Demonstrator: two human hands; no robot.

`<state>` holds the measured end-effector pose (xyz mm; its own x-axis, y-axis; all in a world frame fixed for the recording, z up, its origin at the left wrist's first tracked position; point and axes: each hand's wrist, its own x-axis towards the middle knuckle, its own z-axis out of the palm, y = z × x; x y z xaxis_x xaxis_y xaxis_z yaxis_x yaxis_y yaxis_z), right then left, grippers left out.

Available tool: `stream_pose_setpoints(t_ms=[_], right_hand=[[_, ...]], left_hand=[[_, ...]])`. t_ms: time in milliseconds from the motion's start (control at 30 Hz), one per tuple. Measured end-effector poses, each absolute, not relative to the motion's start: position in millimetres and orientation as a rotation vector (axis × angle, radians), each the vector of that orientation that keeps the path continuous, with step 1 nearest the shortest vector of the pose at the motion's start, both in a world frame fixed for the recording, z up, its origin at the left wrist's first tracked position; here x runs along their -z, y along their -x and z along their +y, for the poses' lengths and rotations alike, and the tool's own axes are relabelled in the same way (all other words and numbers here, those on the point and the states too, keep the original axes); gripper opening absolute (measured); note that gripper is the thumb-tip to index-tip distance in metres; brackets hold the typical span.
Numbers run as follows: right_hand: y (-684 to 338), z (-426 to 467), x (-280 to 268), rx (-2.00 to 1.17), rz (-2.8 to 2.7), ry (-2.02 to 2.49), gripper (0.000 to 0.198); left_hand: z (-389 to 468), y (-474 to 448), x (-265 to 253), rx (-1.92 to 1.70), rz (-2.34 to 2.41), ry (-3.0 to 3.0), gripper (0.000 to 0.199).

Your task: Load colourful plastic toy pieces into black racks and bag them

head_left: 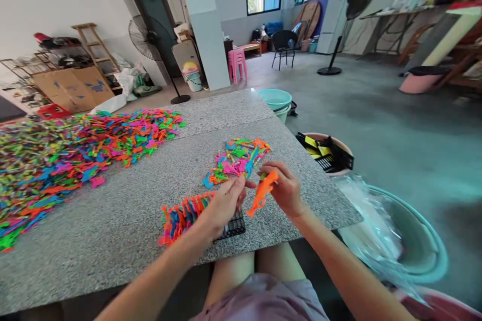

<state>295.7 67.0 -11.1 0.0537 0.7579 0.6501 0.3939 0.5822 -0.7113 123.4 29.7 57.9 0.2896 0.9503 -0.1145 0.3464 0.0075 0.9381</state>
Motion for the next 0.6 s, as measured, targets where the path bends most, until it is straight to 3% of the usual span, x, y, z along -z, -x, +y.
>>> stream_pose_setpoints(t_ms=[200,300,400,533,600], right_hand=[[-337,37,66,-1.052,-0.991,1.177,0.043],[-344,27,81,-1.119,-0.961,1.239,0.045],[-347,18,90,-1.126,-1.003,1.285,0.040],[-330,6,96,-1.164,-1.129,1.366,0.029],[-308,2,94,-1.228,-1.251,1.344,0.022]], left_hand=[[29,-192,37,-0.791,1.530,-1.742,0.030],[31,-210,59,-0.743,1.623,-1.825,0.038],[6,-193,49,-0.645,1.534,-1.965,0.052],[-28,-116,-6,-0.411,1.110,-2.220,0.031],[-27,-71,-33,-0.457,1.183,-2.409,0.033]])
